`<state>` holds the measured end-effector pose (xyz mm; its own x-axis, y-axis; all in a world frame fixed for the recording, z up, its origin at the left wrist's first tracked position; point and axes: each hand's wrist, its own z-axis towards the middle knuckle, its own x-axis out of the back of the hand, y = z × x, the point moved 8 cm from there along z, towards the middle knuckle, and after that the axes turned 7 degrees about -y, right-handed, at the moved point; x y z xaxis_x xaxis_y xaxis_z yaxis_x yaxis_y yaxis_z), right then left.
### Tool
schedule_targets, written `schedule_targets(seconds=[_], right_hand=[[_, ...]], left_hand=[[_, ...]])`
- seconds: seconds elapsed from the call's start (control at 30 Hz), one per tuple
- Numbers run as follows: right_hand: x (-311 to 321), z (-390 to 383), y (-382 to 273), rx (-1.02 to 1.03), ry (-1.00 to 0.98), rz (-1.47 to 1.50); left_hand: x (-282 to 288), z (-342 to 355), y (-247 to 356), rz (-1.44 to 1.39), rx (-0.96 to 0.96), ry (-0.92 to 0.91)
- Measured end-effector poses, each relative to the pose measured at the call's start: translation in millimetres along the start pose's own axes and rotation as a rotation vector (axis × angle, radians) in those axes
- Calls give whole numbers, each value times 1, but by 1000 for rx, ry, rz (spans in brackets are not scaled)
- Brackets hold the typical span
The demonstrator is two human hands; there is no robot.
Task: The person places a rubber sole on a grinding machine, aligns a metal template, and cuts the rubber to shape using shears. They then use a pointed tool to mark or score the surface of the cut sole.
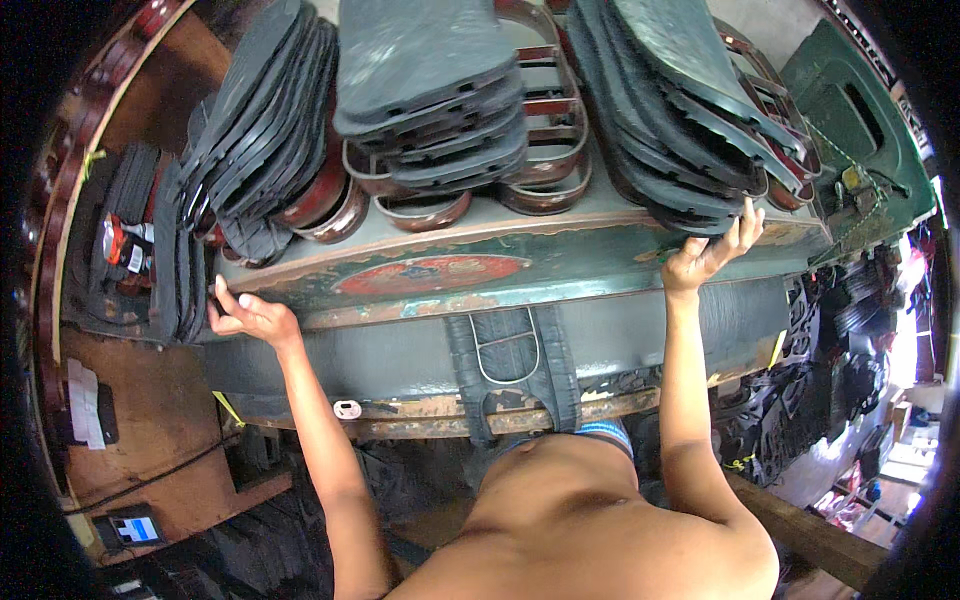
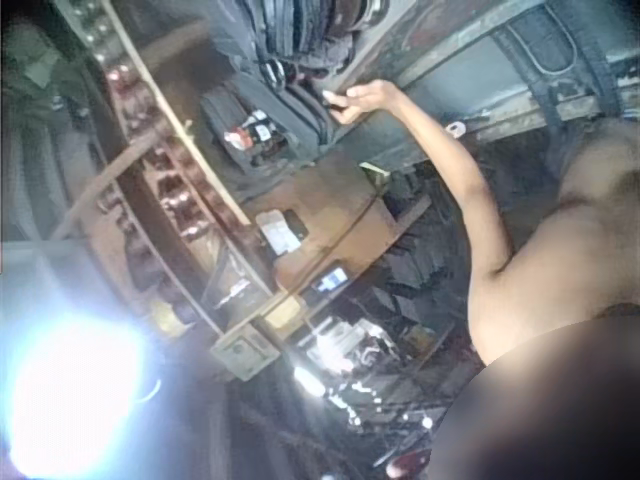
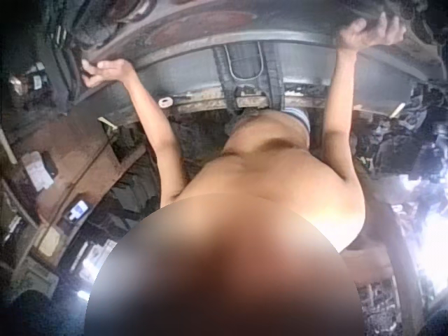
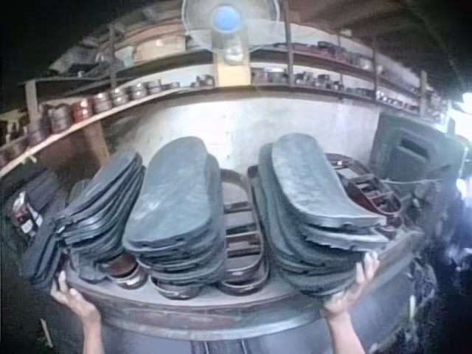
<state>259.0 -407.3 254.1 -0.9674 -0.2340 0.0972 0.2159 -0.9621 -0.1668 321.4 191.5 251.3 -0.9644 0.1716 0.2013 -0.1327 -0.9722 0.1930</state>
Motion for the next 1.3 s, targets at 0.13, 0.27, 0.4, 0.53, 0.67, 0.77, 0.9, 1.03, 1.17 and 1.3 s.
schedule_targets(seconds=[0.13,0.27,0.4,0.53,0.67,0.77,0.9,1.03,1.17,1.3], right_hand=[[4,-5,5,-28,-52,4],[0,-3,12,-55,-99,-10],[-5,1,12,-56,-172,-12],[1,-1,9,-12,-116,-19],[1,1,10,-33,-148,19],[1,3,8,-58,-161,34],[1,3,8,-86,-188,36],[2,1,8,-86,-191,34],[2,5,5,-105,-222,13],[7,12,-1,-104,-267,15]], left_hand=[[11,-1,1,-10,-15,-6],[21,7,11,7,-26,-38],[24,13,13,70,8,-115],[23,9,9,50,56,-95],[21,6,10,58,85,-121],[23,10,15,77,107,-148],[27,14,24,62,118,-175],[30,16,29,36,126,-196],[31,18,29,40,137,-204],[32,21,29,54,165,-183]])
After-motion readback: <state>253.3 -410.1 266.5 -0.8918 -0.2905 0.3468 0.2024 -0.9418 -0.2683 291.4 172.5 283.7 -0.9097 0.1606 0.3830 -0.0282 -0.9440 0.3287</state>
